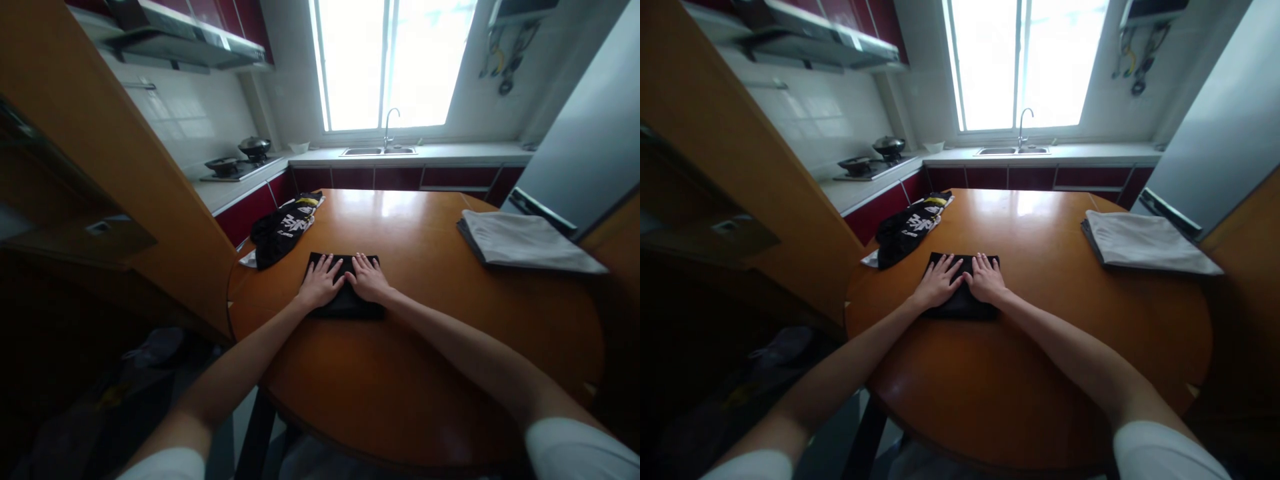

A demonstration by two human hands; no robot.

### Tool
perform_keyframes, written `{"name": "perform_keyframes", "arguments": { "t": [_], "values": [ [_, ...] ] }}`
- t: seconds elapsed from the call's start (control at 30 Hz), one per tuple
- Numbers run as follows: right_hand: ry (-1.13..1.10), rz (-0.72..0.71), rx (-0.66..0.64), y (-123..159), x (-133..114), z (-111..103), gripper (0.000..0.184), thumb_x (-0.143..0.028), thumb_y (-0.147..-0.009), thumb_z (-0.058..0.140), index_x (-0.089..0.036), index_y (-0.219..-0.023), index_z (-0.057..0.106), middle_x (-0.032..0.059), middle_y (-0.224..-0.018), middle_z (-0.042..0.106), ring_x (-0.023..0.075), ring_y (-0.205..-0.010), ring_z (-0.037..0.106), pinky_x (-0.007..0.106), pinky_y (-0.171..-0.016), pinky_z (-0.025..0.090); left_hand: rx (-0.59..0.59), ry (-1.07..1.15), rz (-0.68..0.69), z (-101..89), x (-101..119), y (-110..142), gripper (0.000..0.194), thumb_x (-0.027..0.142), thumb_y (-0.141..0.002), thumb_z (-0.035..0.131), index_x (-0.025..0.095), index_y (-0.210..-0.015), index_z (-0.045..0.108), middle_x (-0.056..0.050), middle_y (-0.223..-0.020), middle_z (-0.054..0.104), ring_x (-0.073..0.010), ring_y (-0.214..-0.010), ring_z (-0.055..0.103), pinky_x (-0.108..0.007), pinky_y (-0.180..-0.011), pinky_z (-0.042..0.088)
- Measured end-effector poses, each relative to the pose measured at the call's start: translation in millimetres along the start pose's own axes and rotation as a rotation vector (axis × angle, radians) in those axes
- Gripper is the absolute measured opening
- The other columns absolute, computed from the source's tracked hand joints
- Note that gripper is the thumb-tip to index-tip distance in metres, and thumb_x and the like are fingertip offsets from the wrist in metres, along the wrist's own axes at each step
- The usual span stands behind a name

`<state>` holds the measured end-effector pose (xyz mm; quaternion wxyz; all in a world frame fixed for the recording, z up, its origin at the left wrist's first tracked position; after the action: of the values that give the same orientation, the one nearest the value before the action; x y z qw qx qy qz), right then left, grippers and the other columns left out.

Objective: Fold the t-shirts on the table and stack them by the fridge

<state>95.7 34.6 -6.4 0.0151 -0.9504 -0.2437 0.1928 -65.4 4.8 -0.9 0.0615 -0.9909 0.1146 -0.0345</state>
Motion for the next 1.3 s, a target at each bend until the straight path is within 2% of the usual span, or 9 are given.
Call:
{"name": "perform_keyframes", "arguments": {
  "t": [0.13,0.27,0.37,0.47,0.57,0.73,0.97,1.13,1.3],
  "values": [
    [0.014,0.119,-0.048,3.8,44.4,-7.7,0.072,-0.056,-0.104,0.028,-0.012,-0.161,0.026,0.0158,-0.168,0.017,0.0277,-0.157,0.01,0.059,-0.124,0.0,0.003,0.034,-0.001,1.5,-0.7,-1.2,0.061,0.051,-0.103,0.038,0.027,-0.159,0.035,-0.007,-0.168,0.024,-0.0293,-0.156,0.015,-0.055,-0.123,0.018],
    [0.002,0.229,0.052,19.2,77.4,-27.6,0.066,-0.047,-0.105,0.032,-0.007,-0.157,0.032,0.0205,-0.166,0.023,0.0306,-0.156,0.015,0.059,-0.123,0.008,-0.002,0.044,-0.005,3.6,-1.8,-3.2,0.063,0.053,-0.102,0.037,0.025,-0.159,0.035,-0.009,-0.168,0.024,-0.03,-0.156,0.015,-0.055,-0.124,0.017],
    [-0.055,0.003,0.173,46.8,62.9,-36.5,0.059,-0.043,-0.104,0.038,-0.012,-0.154,0.041,0.0174,-0.164,0.032,0.0278,-0.154,0.021,0.054,-0.124,0.018,0.002,0.042,-0.003,4.0,-1.5,-3.5,0.063,0.052,-0.102,0.038,0.025,-0.159,0.035,-0.009,-0.168,0.024,-0.0304,-0.156,0.015,-0.056,-0.123,0.017],
    [-0.06,-0.391,0.114,81.4,31.2,-36.7,0.056,-0.045,-0.098,0.054,-0.02,-0.148,0.05,0.0123,-0.159,0.042,0.027,-0.152,0.028,0.053,-0.124,0.019,0.009,0.048,-0.005,3.2,-0.6,-3.0,0.063,0.052,-0.102,0.038,0.025,-0.159,0.035,-0.009,-0.167,0.025,-0.0304,-0.156,0.016,-0.055,-0.124,0.017],
    [-0.046,-0.549,0.103,102.4,14.2,-38.3,0.043,-0.039,-0.094,0.063,-0.023,-0.134,0.065,0.011,-0.149,0.054,0.0288,-0.143,0.041,0.054,-0.121,0.028,0.005,0.043,-0.007,2.4,-0.1,-2.7,0.063,0.052,-0.102,0.038,0.024,-0.159,0.035,-0.009,-0.167,0.025,-0.0304,-0.156,0.016,-0.055,-0.124,0.017],
    [-0.084,-0.507,0.19,103.3,11.5,-42.0,0.027,-0.029,-0.096,0.06,-0.024,-0.117,0.074,0.0087,-0.133,0.065,0.0266,-0.128,0.054,0.048,-0.113,0.043,-0.003,0.048,-0.006,1.9,-0.8,-2.9,0.064,0.052,-0.102,0.038,0.023,-0.159,0.035,-0.01,-0.167,0.025,-0.0308,-0.155,0.016,-0.056,-0.123,0.018],
    [-0.042,-0.417,0.223,107.6,-0.1,-41.9,0.03,-0.018,-0.096,0.051,-0.023,-0.114,0.075,0.0092,-0.127,0.068,0.0263,-0.121,0.058,0.046,-0.108,0.048,0.001,0.039,-0.002,2.4,-2.8,-3.2,0.063,0.051,-0.102,0.039,0.024,-0.159,0.035,-0.01,-0.167,0.027,-0.0306,-0.155,0.018,-0.056,-0.123,0.019],
    [0.182,-0.541,0.12,114.9,-9.7,-44.5,0.04,-0.009,-0.091,0.051,-0.016,-0.126,0.069,0.0148,-0.144,0.057,0.0318,-0.137,0.046,0.049,-0.113,0.04,0.013,0.025,0.003,4.0,-3.8,-3.6,0.062,0.051,-0.102,0.039,0.026,-0.159,0.035,-0.009,-0.167,0.027,-0.0294,-0.155,0.018,-0.054,-0.123,0.019],
    [0.201,-0.436,0.113,115.9,-13.9,-41.4,0.061,-0.004,-0.087,0.049,-0.018,-0.146,0.053,0.0151,-0.152,0.05,0.0321,-0.138,0.045,0.048,-0.114,0.039,0.002,0.019,0.002,3.1,-3.4,-4.4,0.062,0.051,-0.103,0.038,0.024,-0.159,0.035,-0.01,-0.167,0.026,-0.03,-0.155,0.018,-0.055,-0.122,0.02]
  ]
}}
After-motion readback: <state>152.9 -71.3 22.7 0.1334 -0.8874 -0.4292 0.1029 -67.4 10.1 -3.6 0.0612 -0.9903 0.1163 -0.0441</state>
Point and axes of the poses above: each hand's wrist, its own y-axis away from the middle knuckle, its own z-axis out of the palm, x = y × z, the point moved 3 cm from there along -y, towards the middle knuckle
